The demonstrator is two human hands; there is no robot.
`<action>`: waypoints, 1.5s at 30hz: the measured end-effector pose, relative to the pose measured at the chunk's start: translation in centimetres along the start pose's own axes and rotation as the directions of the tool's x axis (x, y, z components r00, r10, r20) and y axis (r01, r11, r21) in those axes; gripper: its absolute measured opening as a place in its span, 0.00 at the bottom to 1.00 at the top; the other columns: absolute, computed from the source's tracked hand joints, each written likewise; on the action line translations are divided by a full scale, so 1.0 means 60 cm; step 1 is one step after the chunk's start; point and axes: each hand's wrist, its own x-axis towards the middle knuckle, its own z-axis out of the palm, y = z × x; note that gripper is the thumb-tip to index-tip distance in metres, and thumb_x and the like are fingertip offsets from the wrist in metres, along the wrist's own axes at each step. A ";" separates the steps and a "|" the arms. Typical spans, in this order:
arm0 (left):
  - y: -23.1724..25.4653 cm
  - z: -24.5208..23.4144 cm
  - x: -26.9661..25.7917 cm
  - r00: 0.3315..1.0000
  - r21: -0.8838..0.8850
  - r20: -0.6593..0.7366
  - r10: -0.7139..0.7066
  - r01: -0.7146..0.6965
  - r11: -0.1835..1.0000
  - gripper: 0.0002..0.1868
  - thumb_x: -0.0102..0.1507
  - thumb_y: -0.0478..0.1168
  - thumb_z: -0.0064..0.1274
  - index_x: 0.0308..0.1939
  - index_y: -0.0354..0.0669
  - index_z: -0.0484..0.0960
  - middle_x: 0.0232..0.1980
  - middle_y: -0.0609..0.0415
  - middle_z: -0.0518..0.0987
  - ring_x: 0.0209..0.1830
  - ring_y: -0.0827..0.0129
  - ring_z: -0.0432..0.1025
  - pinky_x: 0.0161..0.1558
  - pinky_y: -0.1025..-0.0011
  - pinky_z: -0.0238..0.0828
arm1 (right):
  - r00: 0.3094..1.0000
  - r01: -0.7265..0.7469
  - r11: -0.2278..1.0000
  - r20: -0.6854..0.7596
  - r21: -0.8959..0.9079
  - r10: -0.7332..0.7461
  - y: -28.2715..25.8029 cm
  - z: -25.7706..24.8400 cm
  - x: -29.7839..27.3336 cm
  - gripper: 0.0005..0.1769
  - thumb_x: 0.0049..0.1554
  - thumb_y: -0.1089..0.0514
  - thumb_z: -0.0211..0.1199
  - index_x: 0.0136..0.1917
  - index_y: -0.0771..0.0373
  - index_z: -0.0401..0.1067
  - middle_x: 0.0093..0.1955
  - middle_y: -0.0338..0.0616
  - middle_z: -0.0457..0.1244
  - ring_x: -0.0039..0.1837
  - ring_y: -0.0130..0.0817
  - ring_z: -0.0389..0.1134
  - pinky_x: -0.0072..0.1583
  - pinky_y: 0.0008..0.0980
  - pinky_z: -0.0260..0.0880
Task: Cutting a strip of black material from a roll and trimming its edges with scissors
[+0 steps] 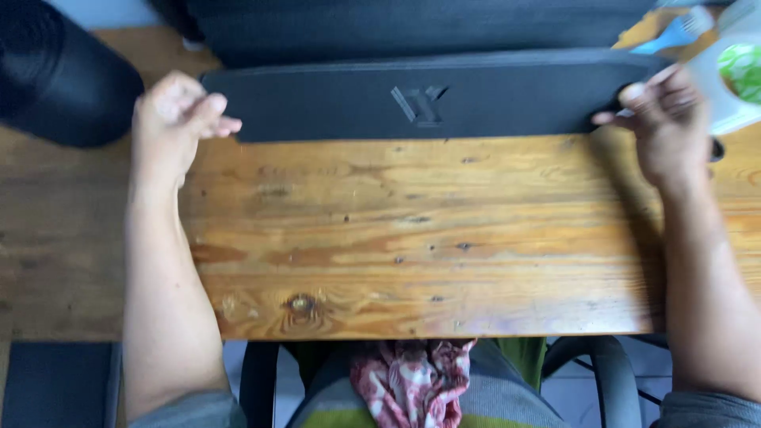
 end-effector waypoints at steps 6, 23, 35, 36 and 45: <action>-0.017 -0.019 0.003 0.997 -0.050 -0.073 0.003 -0.006 0.999 0.08 0.75 0.37 0.58 0.43 0.45 0.76 0.36 0.58 0.77 0.41 0.66 0.84 0.46 0.80 0.84 | 0.997 -0.016 0.999 0.070 0.030 0.014 -0.035 0.053 -0.001 0.14 0.71 0.60 0.60 0.47 0.51 0.58 0.49 0.29 0.57 0.53 0.18 0.62 0.61 0.35 0.84; -0.053 -0.024 0.013 0.993 -0.013 -0.067 0.096 -0.097 0.995 0.13 0.80 0.40 0.54 0.42 0.45 0.70 0.32 0.53 0.77 0.38 0.64 0.83 0.36 0.79 0.79 | 0.998 -0.023 1.000 0.057 0.010 0.022 -0.040 0.057 -0.011 0.12 0.71 0.53 0.62 0.49 0.51 0.61 0.46 0.29 0.55 0.50 0.17 0.59 0.57 0.34 0.85; -0.049 -0.015 0.010 0.990 -0.007 -0.050 0.131 -0.132 0.991 0.14 0.80 0.42 0.54 0.42 0.45 0.68 0.32 0.51 0.76 0.39 0.61 0.84 0.37 0.78 0.79 | 0.997 0.058 0.997 0.061 -0.058 -0.054 -0.028 0.069 -0.015 0.14 0.75 0.45 0.55 0.52 0.52 0.56 0.45 0.32 0.51 0.48 0.17 0.57 0.59 0.34 0.83; -0.054 -0.017 0.005 0.991 -0.018 -0.045 0.123 -0.123 0.992 0.14 0.79 0.43 0.54 0.42 0.45 0.68 0.32 0.51 0.76 0.39 0.62 0.84 0.37 0.78 0.79 | 0.996 0.057 0.996 0.065 -0.068 -0.053 -0.025 0.074 -0.020 0.14 0.75 0.45 0.53 0.52 0.52 0.56 0.45 0.31 0.50 0.48 0.17 0.56 0.60 0.34 0.83; -0.045 -0.004 0.009 0.983 -0.002 -0.109 0.146 -0.147 0.989 0.12 0.78 0.37 0.55 0.41 0.44 0.70 0.31 0.53 0.76 0.37 0.64 0.84 0.37 0.80 0.78 | 0.994 0.085 0.990 0.073 -0.115 -0.077 -0.047 0.072 -0.019 0.13 0.74 0.47 0.55 0.54 0.53 0.56 0.55 0.35 0.57 0.59 0.23 0.62 0.64 0.36 0.82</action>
